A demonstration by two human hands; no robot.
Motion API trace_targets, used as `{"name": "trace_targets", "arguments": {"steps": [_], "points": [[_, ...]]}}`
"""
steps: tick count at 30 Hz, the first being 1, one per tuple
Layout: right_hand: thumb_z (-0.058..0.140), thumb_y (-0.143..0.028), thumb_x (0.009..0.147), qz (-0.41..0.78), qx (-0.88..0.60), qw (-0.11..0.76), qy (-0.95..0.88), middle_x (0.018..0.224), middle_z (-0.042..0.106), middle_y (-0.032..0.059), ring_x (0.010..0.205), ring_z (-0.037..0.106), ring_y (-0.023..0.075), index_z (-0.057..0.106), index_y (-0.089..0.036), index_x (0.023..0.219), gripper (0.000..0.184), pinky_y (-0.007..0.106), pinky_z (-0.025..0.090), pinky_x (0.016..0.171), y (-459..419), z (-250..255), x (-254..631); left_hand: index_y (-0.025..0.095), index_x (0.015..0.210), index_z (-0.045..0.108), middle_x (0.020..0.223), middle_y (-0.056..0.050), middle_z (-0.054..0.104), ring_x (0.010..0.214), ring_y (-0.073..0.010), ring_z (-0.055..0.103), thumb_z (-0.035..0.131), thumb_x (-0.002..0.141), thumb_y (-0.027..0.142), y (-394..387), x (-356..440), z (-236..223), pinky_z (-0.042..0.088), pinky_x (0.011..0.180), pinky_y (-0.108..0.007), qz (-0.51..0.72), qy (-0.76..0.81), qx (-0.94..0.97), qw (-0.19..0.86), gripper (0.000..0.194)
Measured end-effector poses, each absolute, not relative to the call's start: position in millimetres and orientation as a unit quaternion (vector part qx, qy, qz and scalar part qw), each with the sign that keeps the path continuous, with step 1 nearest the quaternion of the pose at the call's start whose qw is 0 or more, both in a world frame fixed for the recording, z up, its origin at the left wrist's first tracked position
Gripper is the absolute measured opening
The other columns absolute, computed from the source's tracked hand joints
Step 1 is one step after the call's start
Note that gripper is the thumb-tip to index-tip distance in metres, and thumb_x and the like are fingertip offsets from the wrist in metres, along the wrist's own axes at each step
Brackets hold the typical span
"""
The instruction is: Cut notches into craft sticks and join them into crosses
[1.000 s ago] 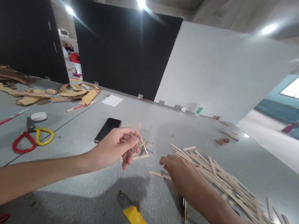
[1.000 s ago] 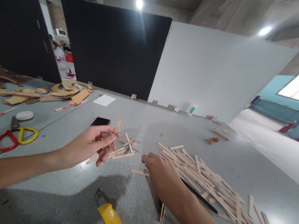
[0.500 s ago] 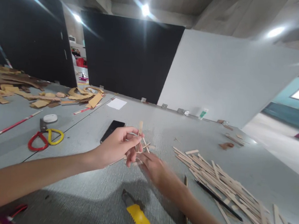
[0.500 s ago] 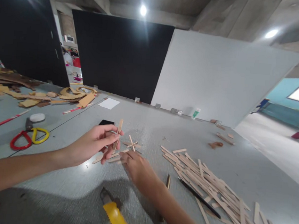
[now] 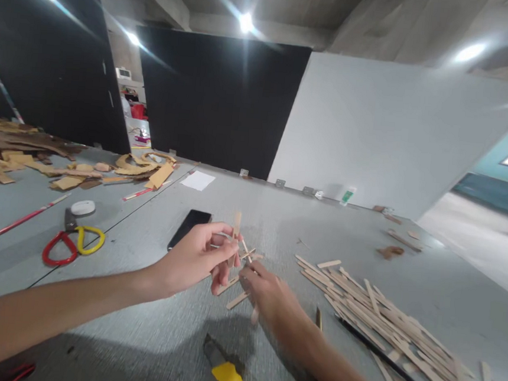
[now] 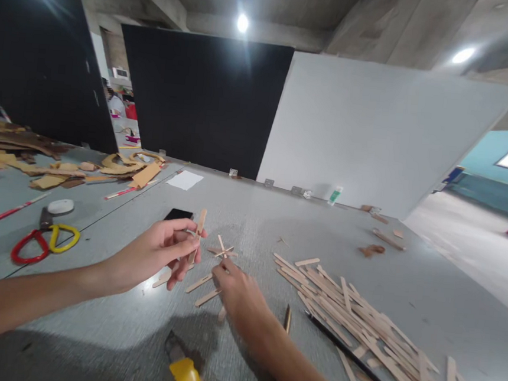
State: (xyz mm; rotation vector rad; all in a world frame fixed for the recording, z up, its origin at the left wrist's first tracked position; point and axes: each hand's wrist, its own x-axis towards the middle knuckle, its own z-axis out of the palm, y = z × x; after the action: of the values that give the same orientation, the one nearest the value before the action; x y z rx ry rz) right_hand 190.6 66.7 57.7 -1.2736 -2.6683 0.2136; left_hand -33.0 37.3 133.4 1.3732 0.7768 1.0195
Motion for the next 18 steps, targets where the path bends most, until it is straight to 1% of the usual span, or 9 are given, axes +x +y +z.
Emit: {"name": "trace_targets", "arguments": {"steps": [2, 3, 4, 7, 10, 12, 14, 16, 18], "points": [[0.068, -0.025, 0.103, 0.083, -0.393, 0.098, -0.911, 0.120, 0.071, 0.0062, 0.098, 0.072, 0.0205, 0.068, -0.018, 0.122, 0.020, 0.040, 0.062, 0.085, 64.9, 63.2, 199.6, 0.016, 0.104, 0.060, 0.080, -0.001, 0.065, 0.052, -0.0101, 0.060, 0.064, 0.102, 0.036, 38.4, -33.2, 132.1, 0.052, 0.041, -0.021, 0.439, 0.335, 0.591, 0.588, 0.021], [0.066, -0.017, 0.103, 0.089, -0.374, 0.098, -0.918, 0.116, 0.071, 0.0044, 0.097, 0.071, 0.0190, 0.069, -0.018, 0.115, 0.013, 0.038, 0.061, 0.087, 64.0, 64.5, 203.8, 0.016, 0.103, 0.060, 0.080, -0.001, 0.065, 0.052, -0.0100, 0.060, 0.064, 0.102, 0.035, 38.6, -33.2, 131.2, 0.052, 0.041, -0.021, 0.440, 0.336, 0.591, 0.587, 0.020], [0.063, -0.010, 0.102, 0.092, -0.358, 0.096, -0.924, 0.112, 0.070, 0.0030, 0.097, 0.070, 0.0175, 0.070, -0.019, 0.108, 0.013, 0.035, 0.059, 0.088, 62.8, 64.7, 207.5, 0.016, 0.103, 0.060, 0.079, -0.001, 0.064, 0.052, -0.0099, 0.060, 0.064, 0.102, 0.035, 38.7, -33.1, 130.1, 0.052, 0.041, -0.020, 0.440, 0.336, 0.592, 0.586, 0.020], [0.052, 0.005, 0.098, 0.090, -0.342, 0.094, -0.931, 0.104, 0.067, 0.0033, 0.093, 0.066, 0.0162, 0.066, -0.020, 0.094, 0.029, 0.029, 0.056, 0.085, 56.3, 61.0, 213.9, 0.016, 0.102, 0.060, 0.079, 0.000, 0.064, 0.050, -0.0094, 0.059, 0.064, 0.102, 0.035, 37.7, -31.5, 126.3, 0.053, 0.041, -0.020, 0.437, 0.335, 0.596, 0.584, 0.020], [0.050, 0.012, 0.090, 0.070, -0.351, 0.099, -0.928, 0.101, 0.065, 0.0059, 0.090, 0.062, 0.0196, 0.062, -0.019, 0.091, 0.033, 0.031, 0.053, 0.080, 47.3, 59.2, 213.4, 0.016, 0.102, 0.061, 0.081, -0.001, 0.065, 0.051, -0.0095, 0.060, 0.064, 0.101, 0.037, 35.3, -28.2, 122.9, 0.053, 0.041, -0.020, 0.431, 0.337, 0.602, 0.582, 0.022], [0.050, 0.015, 0.084, 0.058, -0.354, 0.103, -0.928, 0.096, 0.065, 0.0061, 0.089, 0.060, 0.0215, 0.058, -0.019, 0.084, 0.035, 0.034, 0.050, 0.082, 43.5, 62.5, 212.4, 0.015, 0.099, 0.062, 0.080, -0.001, 0.065, 0.050, -0.0083, 0.059, 0.064, 0.101, 0.037, 32.7, -25.8, 121.3, 0.052, 0.041, -0.019, 0.425, 0.339, 0.607, 0.580, 0.022], [0.050, 0.017, 0.077, 0.052, -0.363, 0.110, -0.924, 0.093, 0.066, 0.0053, 0.087, 0.060, 0.0215, 0.055, -0.020, 0.083, 0.038, 0.034, 0.048, 0.082, 43.2, 69.2, 214.5, 0.014, 0.094, 0.063, 0.077, 0.000, 0.064, 0.047, -0.0066, 0.057, 0.063, 0.102, 0.035, 29.4, -24.0, 120.4, 0.051, 0.041, -0.018, 0.415, 0.340, 0.613, 0.579, 0.023], [0.049, 0.017, 0.072, 0.054, -0.385, 0.122, -0.913, 0.086, 0.066, 0.0020, 0.076, 0.059, 0.0187, 0.053, -0.021, 0.088, 0.042, 0.030, 0.045, 0.072, 45.9, 79.1, 220.5, 0.014, 0.090, 0.063, 0.074, 0.001, 0.063, 0.045, -0.0061, 0.055, 0.061, 0.102, 0.035, 25.7, -23.1, 120.2, 0.050, 0.041, -0.018, 0.405, 0.340, 0.621, 0.579, 0.024], [0.049, 0.014, 0.078, 0.061, -0.413, 0.144, -0.897, 0.077, 0.064, -0.0024, 0.062, 0.056, 0.0156, 0.051, -0.023, 0.093, 0.040, 0.026, 0.039, 0.059, 49.4, 92.3, 227.7, 0.015, 0.089, 0.062, 0.074, 0.001, 0.062, 0.046, -0.0068, 0.055, 0.061, 0.102, 0.035, 22.0, -23.1, 120.7, 0.050, 0.041, -0.018, 0.398, 0.339, 0.627, 0.578, 0.025]]}}
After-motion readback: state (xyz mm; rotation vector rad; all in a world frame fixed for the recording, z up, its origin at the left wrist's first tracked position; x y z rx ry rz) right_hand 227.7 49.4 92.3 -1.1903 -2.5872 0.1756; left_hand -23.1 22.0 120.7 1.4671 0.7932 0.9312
